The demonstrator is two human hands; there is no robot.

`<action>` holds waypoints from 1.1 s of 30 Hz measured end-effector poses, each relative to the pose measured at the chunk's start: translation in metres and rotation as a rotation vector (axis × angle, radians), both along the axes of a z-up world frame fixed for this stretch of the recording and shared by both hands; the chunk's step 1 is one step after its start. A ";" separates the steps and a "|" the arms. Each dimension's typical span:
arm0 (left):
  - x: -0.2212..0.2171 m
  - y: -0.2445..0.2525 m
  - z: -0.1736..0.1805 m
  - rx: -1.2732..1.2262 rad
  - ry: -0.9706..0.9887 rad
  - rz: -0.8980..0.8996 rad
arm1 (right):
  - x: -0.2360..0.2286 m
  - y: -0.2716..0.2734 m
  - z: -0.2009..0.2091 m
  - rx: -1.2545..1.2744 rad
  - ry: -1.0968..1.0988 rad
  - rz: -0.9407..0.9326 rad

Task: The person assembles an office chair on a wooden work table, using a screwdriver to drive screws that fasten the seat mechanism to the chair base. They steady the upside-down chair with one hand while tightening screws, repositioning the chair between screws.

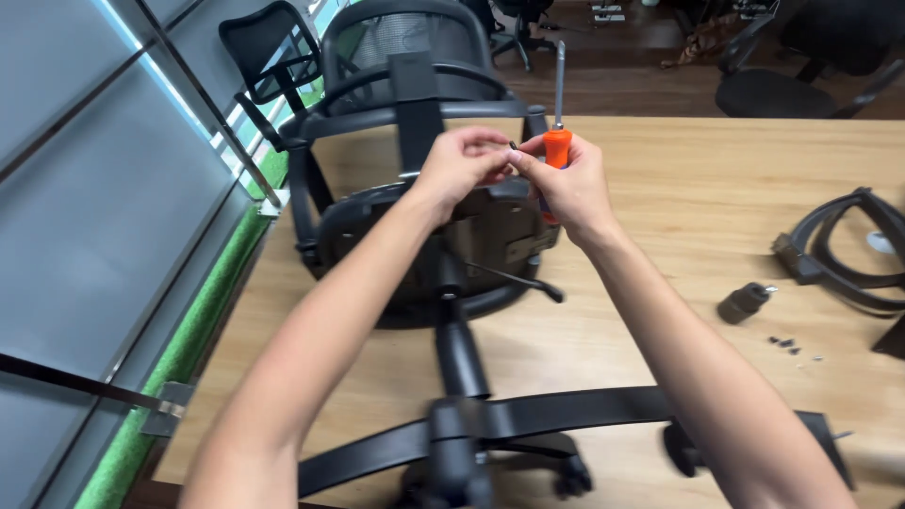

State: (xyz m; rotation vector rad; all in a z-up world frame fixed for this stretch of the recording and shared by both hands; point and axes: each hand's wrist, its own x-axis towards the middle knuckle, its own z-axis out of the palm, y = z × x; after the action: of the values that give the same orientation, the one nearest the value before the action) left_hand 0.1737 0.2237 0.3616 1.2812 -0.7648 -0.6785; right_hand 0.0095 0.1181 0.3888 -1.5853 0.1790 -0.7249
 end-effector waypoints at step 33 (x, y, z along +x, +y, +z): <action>0.057 0.138 -0.223 -0.128 0.908 0.037 | 0.027 0.194 -0.137 -0.019 0.917 0.148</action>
State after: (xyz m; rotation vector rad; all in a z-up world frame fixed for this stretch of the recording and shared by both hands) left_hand 0.2305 0.3619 0.1390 0.7369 -0.0323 -1.0464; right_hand 0.0361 0.3123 0.2517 -1.8272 0.7101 0.1612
